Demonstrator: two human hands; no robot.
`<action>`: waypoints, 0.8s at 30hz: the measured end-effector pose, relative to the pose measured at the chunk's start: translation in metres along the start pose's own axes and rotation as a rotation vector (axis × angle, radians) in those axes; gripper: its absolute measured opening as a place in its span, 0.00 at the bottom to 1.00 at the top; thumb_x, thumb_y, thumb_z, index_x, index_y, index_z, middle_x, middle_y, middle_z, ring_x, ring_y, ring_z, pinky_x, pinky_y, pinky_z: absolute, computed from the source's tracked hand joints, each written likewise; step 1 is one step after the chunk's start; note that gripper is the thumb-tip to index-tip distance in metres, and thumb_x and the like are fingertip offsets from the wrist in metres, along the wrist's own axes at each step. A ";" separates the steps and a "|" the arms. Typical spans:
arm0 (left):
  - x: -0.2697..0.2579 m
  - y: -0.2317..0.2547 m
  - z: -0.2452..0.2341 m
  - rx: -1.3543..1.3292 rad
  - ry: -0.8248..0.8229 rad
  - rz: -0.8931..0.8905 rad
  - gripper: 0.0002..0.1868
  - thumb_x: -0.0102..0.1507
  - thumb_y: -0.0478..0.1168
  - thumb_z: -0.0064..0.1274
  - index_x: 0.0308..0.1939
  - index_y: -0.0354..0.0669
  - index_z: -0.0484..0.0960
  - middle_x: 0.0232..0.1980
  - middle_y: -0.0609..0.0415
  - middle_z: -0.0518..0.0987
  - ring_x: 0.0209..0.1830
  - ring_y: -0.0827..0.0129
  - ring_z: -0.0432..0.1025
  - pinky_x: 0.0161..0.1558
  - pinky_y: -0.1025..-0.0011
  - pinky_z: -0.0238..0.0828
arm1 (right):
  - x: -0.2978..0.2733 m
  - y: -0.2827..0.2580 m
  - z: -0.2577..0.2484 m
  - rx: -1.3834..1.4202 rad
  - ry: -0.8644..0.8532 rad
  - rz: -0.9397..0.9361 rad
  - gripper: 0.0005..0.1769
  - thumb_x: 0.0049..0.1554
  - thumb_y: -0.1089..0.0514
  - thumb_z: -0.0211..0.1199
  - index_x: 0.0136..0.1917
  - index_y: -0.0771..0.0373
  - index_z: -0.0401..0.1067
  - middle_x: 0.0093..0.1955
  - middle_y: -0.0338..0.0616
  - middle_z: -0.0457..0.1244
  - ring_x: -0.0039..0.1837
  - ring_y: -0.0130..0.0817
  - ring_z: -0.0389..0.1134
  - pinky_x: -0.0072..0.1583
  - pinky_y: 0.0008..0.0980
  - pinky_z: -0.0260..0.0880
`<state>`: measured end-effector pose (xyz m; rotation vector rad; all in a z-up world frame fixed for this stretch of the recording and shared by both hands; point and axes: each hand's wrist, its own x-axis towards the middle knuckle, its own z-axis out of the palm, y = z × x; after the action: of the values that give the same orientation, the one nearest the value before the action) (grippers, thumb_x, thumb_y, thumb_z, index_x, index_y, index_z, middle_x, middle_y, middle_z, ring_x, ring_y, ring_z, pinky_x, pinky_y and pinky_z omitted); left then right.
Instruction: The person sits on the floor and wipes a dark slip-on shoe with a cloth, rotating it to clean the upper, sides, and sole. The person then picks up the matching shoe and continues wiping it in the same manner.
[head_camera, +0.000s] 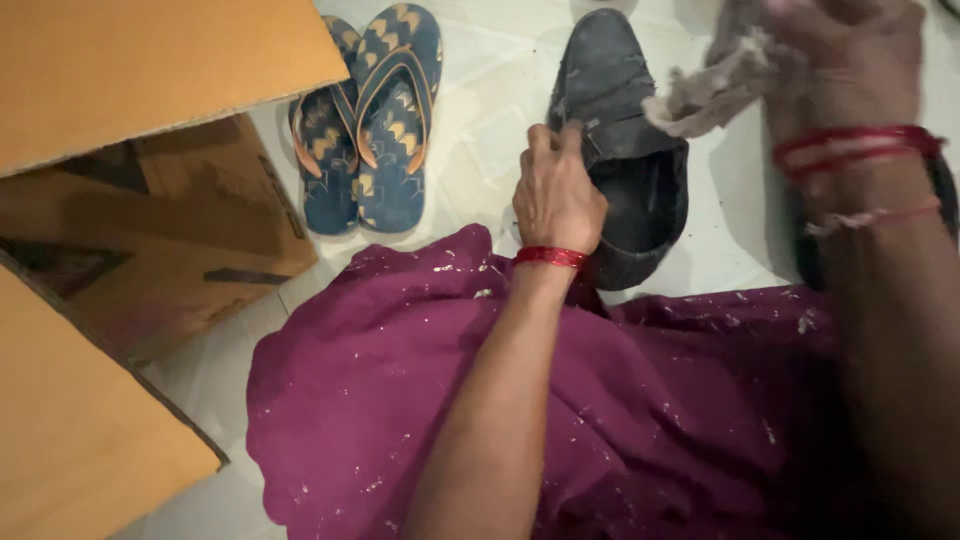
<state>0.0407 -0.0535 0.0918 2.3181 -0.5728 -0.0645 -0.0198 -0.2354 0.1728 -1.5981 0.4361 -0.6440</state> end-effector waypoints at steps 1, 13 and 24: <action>0.002 -0.002 0.000 0.016 -0.013 -0.001 0.31 0.52 0.26 0.60 0.61 0.40 0.77 0.55 0.43 0.72 0.53 0.47 0.73 0.52 0.55 0.75 | 0.007 0.009 0.012 -0.162 -0.026 -0.088 0.06 0.65 0.64 0.64 0.56 0.66 0.74 0.51 0.40 0.69 0.52 0.29 0.74 0.54 0.25 0.77; 0.014 -0.011 0.008 0.071 -0.060 -0.013 0.15 0.59 0.29 0.52 0.49 0.37 0.82 0.54 0.38 0.72 0.42 0.44 0.78 0.46 0.49 0.76 | 0.030 0.109 0.039 -0.922 -0.686 -0.648 0.21 0.54 0.66 0.71 0.61 0.54 0.80 0.61 0.44 0.71 0.61 0.40 0.70 0.65 0.46 0.71; 0.019 -0.012 0.017 0.113 -0.113 -0.013 0.12 0.61 0.29 0.51 0.47 0.23 0.81 0.56 0.31 0.73 0.39 0.44 0.80 0.39 0.55 0.81 | 0.078 0.167 0.044 -1.042 -0.310 -0.646 0.08 0.68 0.67 0.63 0.56 0.59 0.81 0.50 0.47 0.72 0.51 0.40 0.73 0.55 0.41 0.73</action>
<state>0.0585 -0.0650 0.0741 2.4401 -0.6327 -0.1746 0.0833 -0.2718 0.0175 -2.8440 -0.0342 -0.6557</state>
